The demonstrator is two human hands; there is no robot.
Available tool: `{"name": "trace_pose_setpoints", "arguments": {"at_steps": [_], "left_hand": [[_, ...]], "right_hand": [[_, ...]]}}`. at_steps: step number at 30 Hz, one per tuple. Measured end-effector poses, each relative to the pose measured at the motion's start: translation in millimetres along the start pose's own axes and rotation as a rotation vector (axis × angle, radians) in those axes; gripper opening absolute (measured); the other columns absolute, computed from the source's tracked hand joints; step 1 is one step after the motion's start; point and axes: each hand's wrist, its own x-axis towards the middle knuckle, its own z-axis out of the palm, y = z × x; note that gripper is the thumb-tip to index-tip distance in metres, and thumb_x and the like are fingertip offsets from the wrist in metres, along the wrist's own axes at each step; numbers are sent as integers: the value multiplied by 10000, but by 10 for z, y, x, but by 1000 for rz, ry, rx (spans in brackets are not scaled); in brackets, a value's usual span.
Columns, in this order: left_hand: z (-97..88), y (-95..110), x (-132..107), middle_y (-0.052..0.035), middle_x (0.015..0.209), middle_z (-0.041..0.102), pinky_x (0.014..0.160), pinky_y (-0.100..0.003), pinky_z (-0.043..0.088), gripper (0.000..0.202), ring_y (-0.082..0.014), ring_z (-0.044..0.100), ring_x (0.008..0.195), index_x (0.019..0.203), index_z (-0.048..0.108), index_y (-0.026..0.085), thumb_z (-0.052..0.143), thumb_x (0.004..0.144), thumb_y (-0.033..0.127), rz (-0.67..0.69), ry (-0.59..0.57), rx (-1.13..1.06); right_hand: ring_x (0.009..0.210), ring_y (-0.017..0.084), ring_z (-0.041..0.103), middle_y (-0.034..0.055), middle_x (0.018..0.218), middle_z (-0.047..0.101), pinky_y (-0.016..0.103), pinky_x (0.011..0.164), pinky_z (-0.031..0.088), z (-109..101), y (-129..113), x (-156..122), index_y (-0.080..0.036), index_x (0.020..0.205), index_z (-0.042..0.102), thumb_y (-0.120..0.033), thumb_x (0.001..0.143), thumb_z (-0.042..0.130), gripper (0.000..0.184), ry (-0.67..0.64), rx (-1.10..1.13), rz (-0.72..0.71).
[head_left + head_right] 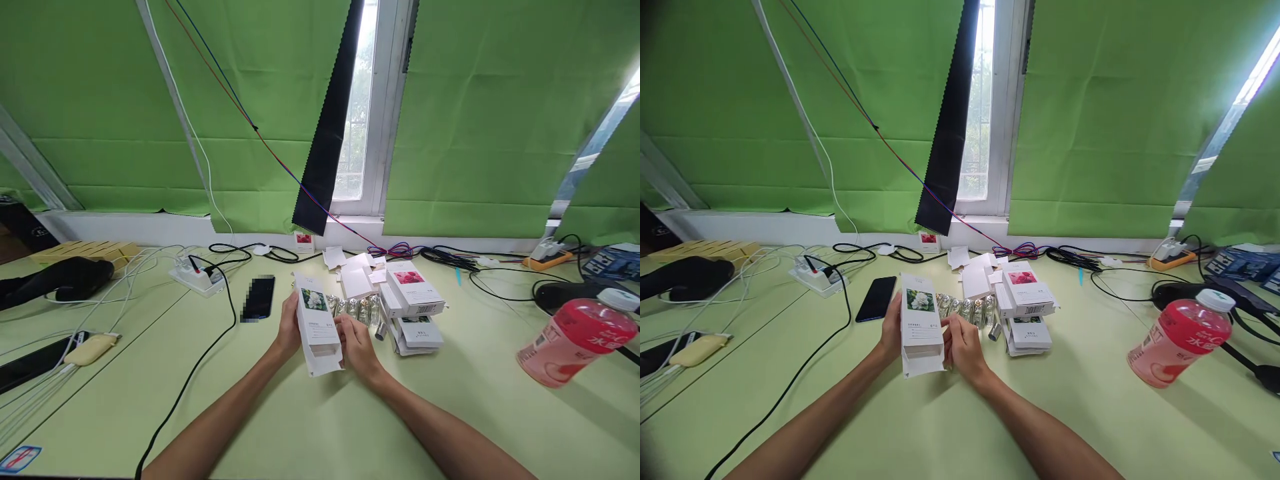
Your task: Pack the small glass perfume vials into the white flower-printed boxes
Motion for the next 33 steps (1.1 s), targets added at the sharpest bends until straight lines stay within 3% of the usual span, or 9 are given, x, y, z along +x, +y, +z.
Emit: {"name": "trace_pose_setpoints", "arguments": {"at_steps": [3, 6, 9, 15, 22, 27, 33], "left_hand": [[-12, -91, -18, -63, 749, 711, 624, -323, 540, 585, -218, 676, 665, 860, 691, 138, 758, 693, 695, -51, -64, -6], [-1, -122, -17, -78, 797, 741, 669, -332, 561, 602, -235, 700, 702, 884, 721, 137, 794, 658, 690, -31, -100, -9], [-2, -112, -1, -86, 831, 758, 709, -335, 572, 573, -247, 716, 743, 894, 730, 139, 802, 674, 662, 9, -98, -6], [-11, -75, 22, -84, 836, 758, 613, -297, 546, 497, -246, 717, 733, 861, 711, 157, 793, 715, 625, 46, -109, 18], [-84, -79, 71, -107, 965, 751, 629, -288, 531, 493, -267, 715, 853, 1037, 706, 145, 721, 816, 586, 84, -131, 150], [-125, -87, 85, -88, 989, 729, 607, -248, 500, 491, -199, 666, 796, 1121, 688, 156, 656, 876, 581, 132, -126, 308], [-29, -17, 46, -72, 996, 716, 581, -222, 502, 472, -164, 656, 749, 1089, 634, 184, 693, 843, 583, 166, -94, 400]], "right_hand": [[470, 125, 499, -13, 593, 576, 257, 484, 426, -13, -44, 10, -189, 779, 608, -666, 950, 437, 534, -3, 88, -20], [575, 129, 486, -12, 645, 559, 254, 559, 412, -27, -106, 6, -194, 713, 561, -618, 932, 524, 479, 12, 101, -62], [605, 125, 439, -27, 655, 502, 247, 559, 361, -31, -135, -10, -202, 684, 511, -586, 919, 570, 454, 23, 92, -72], [640, 140, 462, -22, 697, 518, 259, 597, 375, -27, -125, -28, -210, 729, 517, -586, 930, 548, 428, 57, 102, -54], [639, 157, 492, -12, 706, 563, 272, 573, 368, -50, -156, -16, -216, 768, 538, -576, 941, 534, 399, 76, 159, -91], [703, 183, 580, 4, 782, 645, 280, 609, 423, -71, -159, 2, -211, 909, 601, -550, 942, 551, 344, 88, 178, -94], [657, 175, 557, -7, 747, 629, 281, 586, 435, -90, -204, 16, -223, 887, 581, -563, 954, 517, 352, 193, 57, -121]]}}
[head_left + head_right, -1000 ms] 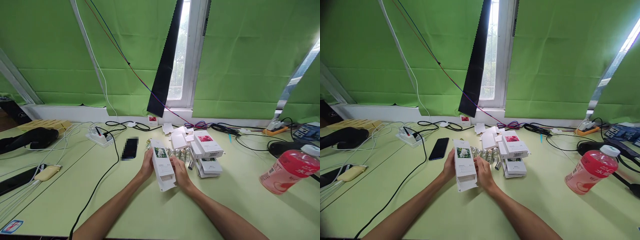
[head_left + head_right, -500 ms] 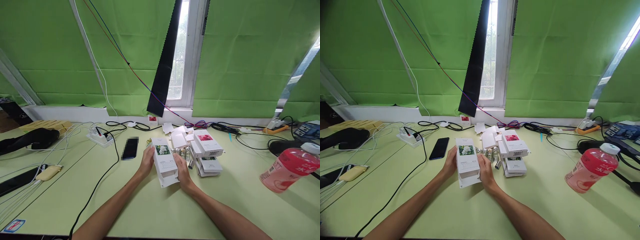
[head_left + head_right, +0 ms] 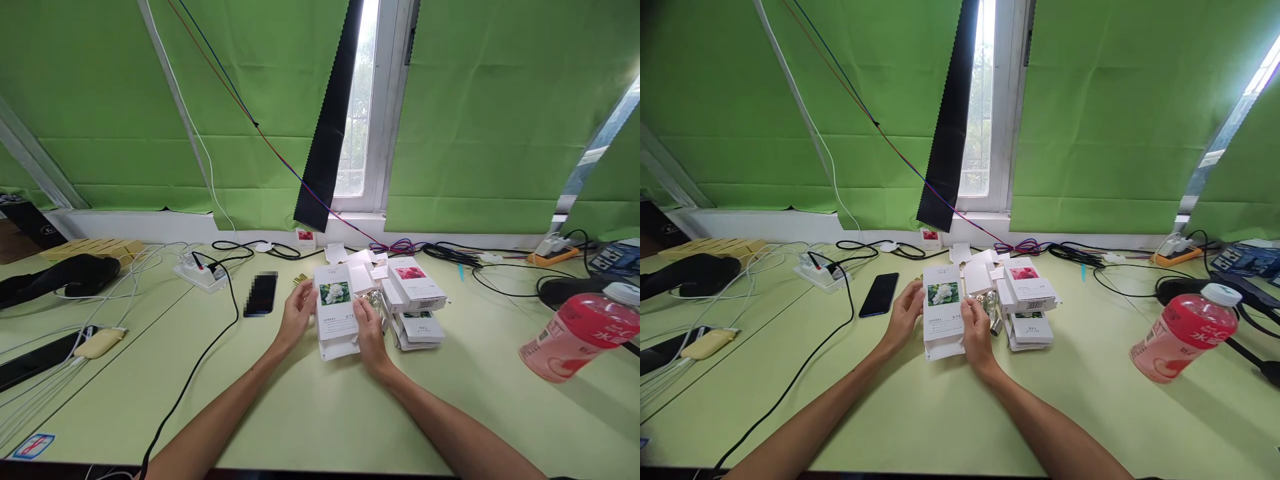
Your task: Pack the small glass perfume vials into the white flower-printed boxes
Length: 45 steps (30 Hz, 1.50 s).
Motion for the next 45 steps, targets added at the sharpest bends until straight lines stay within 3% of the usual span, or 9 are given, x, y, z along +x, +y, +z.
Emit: {"name": "trace_pose_setpoints", "arguments": {"at_steps": [5, 10, 14, 19, 23, 30, 36, 39, 45], "left_hand": [[24, 2, -4, 15, 841, 667, 490, -197, 464, 481, -81, 557, 507, 1165, 500, 233, 704, 853, 537, 11, -10, -27], [27, -18, -36, 51, 839, 604, 424, -179, 429, 535, -66, 522, 477, 1326, 429, 286, 688, 887, 447, 42, -56, 25], [21, -37, -62, 3, 901, 649, 471, -195, 467, 532, -69, 537, 519, 1393, 510, 268, 668, 903, 404, 111, -106, 155], [28, -22, -82, -28, 841, 685, 498, -208, 476, 406, -85, 515, 543, 1295, 685, 217, 617, 933, 388, 195, -180, 239], [26, -7, -92, -26, 828, 681, 503, -208, 474, 463, -97, 522, 567, 1336, 667, 224, 674, 892, 352, 152, -191, 173], [0, -37, -100, -86, 1057, 713, 552, -213, 499, 549, -190, 667, 811, 1369, 642, 260, 729, 833, 344, 73, -248, 98], [7, -15, -86, -67, 918, 720, 498, -213, 463, 496, -111, 540, 592, 1338, 671, 233, 709, 863, 371, 33, -294, 97], [13, -4, -88, -77, 1009, 709, 470, -201, 443, 498, -93, 511, 580, 1336, 672, 231, 716, 861, 376, 19, -284, 70], [18, 19, -94, -45, 849, 679, 447, -200, 438, 511, -80, 496, 513, 1335, 668, 207, 721, 862, 394, -8, -267, 48]], "right_hand": [[630, 170, 492, -18, 690, 546, 281, 570, 404, -3, -27, -5, -238, 804, 520, -602, 970, 457, 405, 39, -124, -61], [652, 170, 472, -15, 711, 505, 283, 591, 391, -37, -23, 22, -238, 800, 511, -587, 980, 437, 400, 100, -184, -96], [670, 175, 494, -3, 735, 545, 284, 611, 409, -71, -15, 58, -228, 853, 549, -599, 973, 434, 406, 167, -208, -96], [675, 185, 522, 7, 743, 589, 287, 628, 428, -83, -30, 70, -233, 839, 559, -617, 969, 425, 427, 212, -230, -108], [803, 224, 611, 56, 888, 683, 311, 703, 479, -80, -29, 71, -223, 975, 619, -624, 964, 435, 442, 219, -218, -90], [879, 252, 641, 92, 1005, 725, 346, 751, 506, -86, 3, 83, -218, 1073, 659, -606, 962, 443, 458, 236, -211, -71], [1076, 266, 641, 118, 1199, 700, 371, 897, 493, -80, -27, 79, -193, 1214, 636, -574, 961, 460, 490, 278, -226, -88], [1174, 271, 606, 134, 1290, 664, 382, 940, 475, -78, -57, 72, -187, 1285, 596, -552, 980, 438, 501, 263, -238, -98], [1250, 267, 568, 117, 1340, 635, 381, 964, 469, -61, -125, 53, -208, 1294, 583, -525, 989, 423, 468, 242, -229, -133]]}}
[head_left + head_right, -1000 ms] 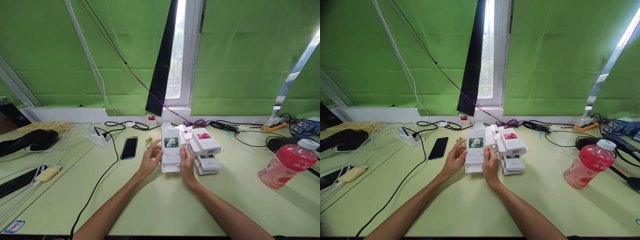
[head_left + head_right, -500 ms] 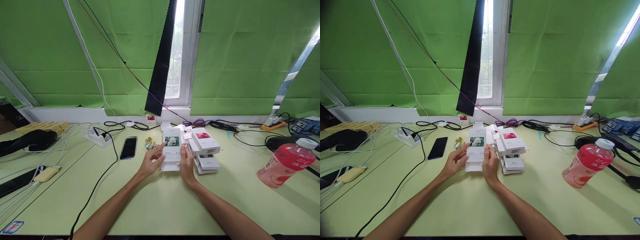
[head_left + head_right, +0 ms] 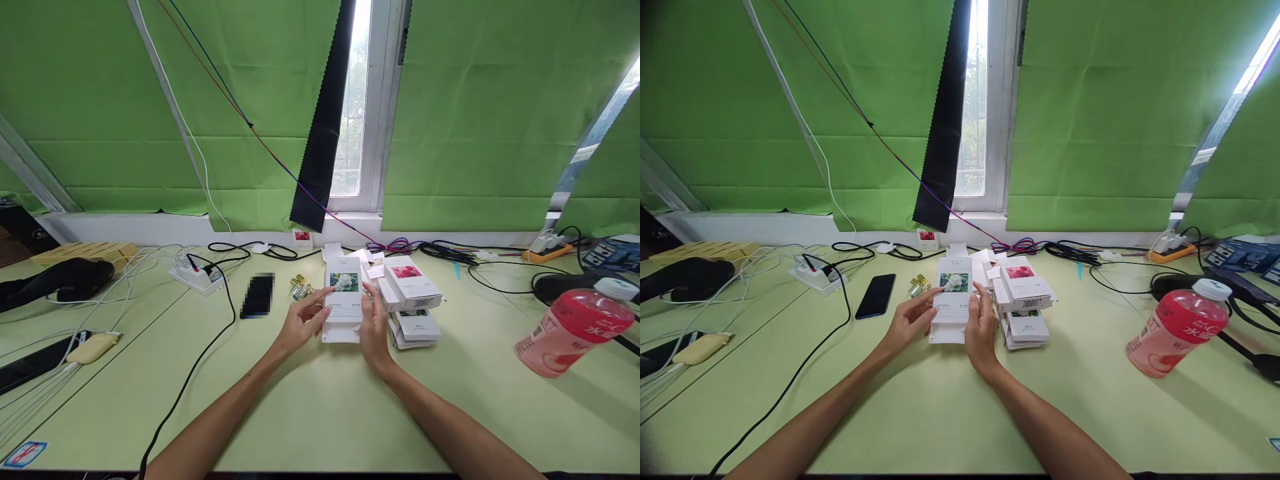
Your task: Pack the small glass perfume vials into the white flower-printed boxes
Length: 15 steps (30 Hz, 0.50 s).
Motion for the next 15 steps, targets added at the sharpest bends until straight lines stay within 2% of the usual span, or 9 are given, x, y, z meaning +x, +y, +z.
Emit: {"name": "trace_pose_setpoints", "arguments": {"at_steps": [2, 4, 6, 8, 9, 11, 15], "left_hand": [[1, 17, 6, -47, 873, 683, 444, -204, 446, 508, -81, 505, 513, 1330, 669, 210, 715, 864, 408, 5, 20, 0], [-3, 32, 16, -47, 890, 683, 436, -206, 451, 503, -81, 511, 514, 1318, 676, 210, 716, 859, 414, 18, 48, -3], [-16, 40, 29, -49, 900, 678, 423, -203, 451, 497, -83, 518, 520, 1306, 681, 205, 717, 857, 415, 32, 83, -9], [-37, 41, 41, -54, 930, 672, 411, -198, 453, 494, -86, 530, 539, 1304, 678, 204, 714, 859, 413, 50, 125, -19], [-48, 40, 46, -53, 937, 665, 404, -196, 454, 492, -85, 533, 543, 1305, 675, 204, 712, 860, 412, 60, 150, -23], [-67, 39, 53, -39, 905, 641, 395, -194, 456, 486, -77, 520, 528, 1298, 676, 204, 714, 859, 409, 80, 206, -23], [-74, 51, 57, 6, 800, 573, 393, -191, 455, 466, -55, 477, 477, 1272, 690, 206, 723, 852, 405, 103, 316, -5]], "right_hand": [[1246, 270, 570, 111, 1347, 628, 390, 979, 467, 5, -12, -6, -216, 1296, 584, -523, 984, 424, 466, -5, 13, -9], [1133, 264, 624, 104, 1286, 655, 378, 905, 502, 12, -15, -15, -226, 1319, 574, -531, 977, 429, 480, -22, 40, 14], [859, 229, 675, 86, 1127, 701, 336, 690, 527, 18, -15, -27, -243, 1391, 517, -545, 975, 421, 522, -75, 101, 74], [582, 175, 613, 54, 983, 709, 297, 486, 458, 23, -18, -40, -262, 1461, 432, -555, 976, 408, 567, -135, 175, 132], [497, 152, 570, 43, 951, 705, 286, 430, 421, 25, -21, -47, -269, 1477, 402, -559, 975, 406, 580, -155, 202, 144], [424, 121, 530, 34, 950, 699, 274, 388, 393, 28, -30, -58, -272, 1466, 394, -562, 972, 416, 574, -167, 224, 143], [413, 88, 530, 31, 987, 678, 254, 398, 414, 32, -40, -71, -252, 1339, 448, -541, 979, 427, 462, -142, 188, 101]]}}
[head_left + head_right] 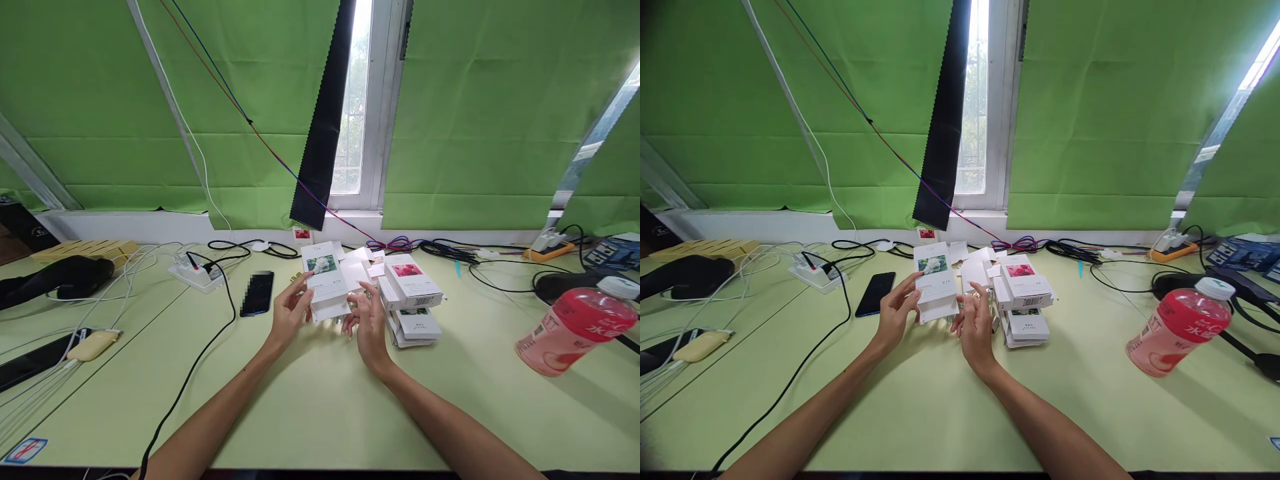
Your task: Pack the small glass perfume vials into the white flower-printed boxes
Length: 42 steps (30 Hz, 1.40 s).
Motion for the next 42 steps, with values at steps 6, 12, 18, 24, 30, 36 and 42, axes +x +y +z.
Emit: {"name": "trace_pose_setpoints", "arguments": {"at_steps": [6, 12, 18, 24, 30, 36, 42], "left_hand": [[27, 9, -22, 3, 842, 594, 397, -183, 433, 457, -39, 481, 460, 1277, 689, 213, 716, 862, 403, 70, 69, 39], [37, -31, -50, -18, 908, 654, 432, -173, 437, 457, -38, 491, 483, 1299, 663, 200, 692, 884, 392, 140, 51, 117], [32, -107, -83, -51, 993, 677, 477, -171, 444, 441, -59, 548, 561, 1305, 661, 204, 675, 897, 368, 193, 29, 218], [37, -134, -102, -86, 1056, 686, 486, -179, 450, 435, -73, 571, 586, 1305, 665, 194, 670, 899, 351, 236, 15, 247], [40, -137, -113, -101, 1038, 707, 486, -180, 457, 449, -87, 581, 598, 1313, 662, 183, 671, 899, 359, 227, 10, 256], [53, -126, -118, -106, 1040, 707, 482, -179, 455, 453, -90, 588, 600, 1303, 665, 173, 670, 897, 373, 202, 13, 250], [74, -101, -121, -90, 1077, 695, 489, -176, 453, 443, -74, 565, 596, 1301, 662, 190, 672, 894, 365, 187, 10, 235]], "right_hand": [[500, 79, 585, 37, 1068, 637, 242, 470, 471, -7, 53, -20, -243, 1197, 451, -417, 945, 553, 323, -23, -90, -93], [620, 112, 657, 63, 1142, 611, 256, 531, 534, -2, 122, -27, -232, 1072, 478, -381, 892, 632, 279, -34, -207, -127], [527, 109, 636, 69, 1073, 682, 248, 472, 502, 19, 113, -10, -225, 892, 474, -383, 873, 633, 225, -16, -222, -117], [543, 111, 618, 74, 1035, 701, 237, 461, 475, 23, 121, 15, -224, 779, 450, -389, 888, 632, 269, -18, -198, -165], [565, 109, 578, 46, 911, 686, 229, 489, 458, 12, 184, 26, -216, 765, 488, -359, 918, 604, 240, 15, -300, -234], [598, 125, 552, 1, 751, 618, 227, 510, 421, -13, 192, 23, -206, 826, 559, -294, 949, 553, 151, 36, -452, -346], [637, 142, 545, 7, 761, 612, 246, 535, 410, -32, 208, 53, -201, 873, 580, -226, 949, 528, 95, 54, -579, -475]]}}
